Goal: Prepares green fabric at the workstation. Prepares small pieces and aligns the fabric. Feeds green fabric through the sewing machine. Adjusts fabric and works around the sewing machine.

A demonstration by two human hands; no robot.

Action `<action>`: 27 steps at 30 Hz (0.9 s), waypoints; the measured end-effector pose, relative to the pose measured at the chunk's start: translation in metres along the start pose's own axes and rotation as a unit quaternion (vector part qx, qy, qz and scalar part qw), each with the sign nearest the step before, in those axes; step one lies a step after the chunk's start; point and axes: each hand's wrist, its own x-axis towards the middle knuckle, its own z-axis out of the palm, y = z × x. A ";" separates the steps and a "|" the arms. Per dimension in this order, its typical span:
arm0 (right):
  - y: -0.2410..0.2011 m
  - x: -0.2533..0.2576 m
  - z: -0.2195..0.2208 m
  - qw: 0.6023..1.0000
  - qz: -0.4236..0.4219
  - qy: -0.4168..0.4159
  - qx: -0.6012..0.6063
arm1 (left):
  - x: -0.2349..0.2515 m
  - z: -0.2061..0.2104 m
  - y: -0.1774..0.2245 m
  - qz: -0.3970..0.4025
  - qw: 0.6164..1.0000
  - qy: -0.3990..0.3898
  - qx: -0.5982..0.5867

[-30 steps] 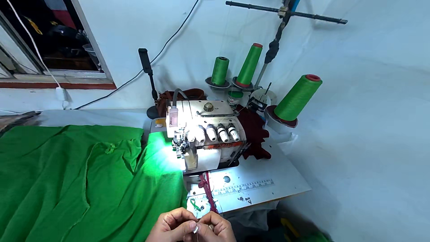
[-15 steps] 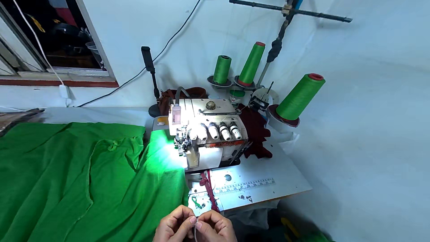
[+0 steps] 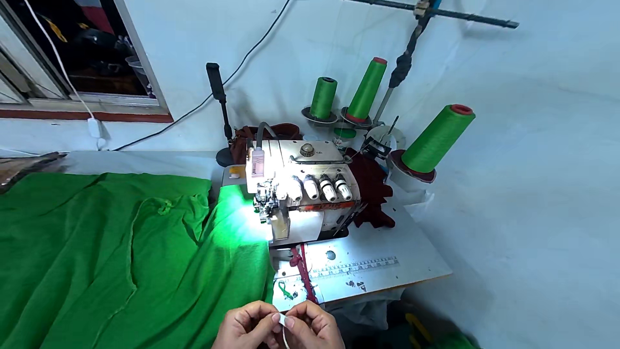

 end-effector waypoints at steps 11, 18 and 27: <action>-0.004 0.004 -0.003 1.000 0.010 -0.024 -0.008 | 0.002 -0.003 -0.005 0.014 1.000 -0.022 -0.011; -0.002 0.004 0.000 0.999 0.007 -0.023 -0.035 | 0.001 -0.002 -0.007 0.038 0.999 -0.015 0.027; 0.002 0.002 0.001 0.998 -0.042 -0.010 -0.040 | 0.000 -0.007 -0.011 0.079 0.991 -0.064 0.082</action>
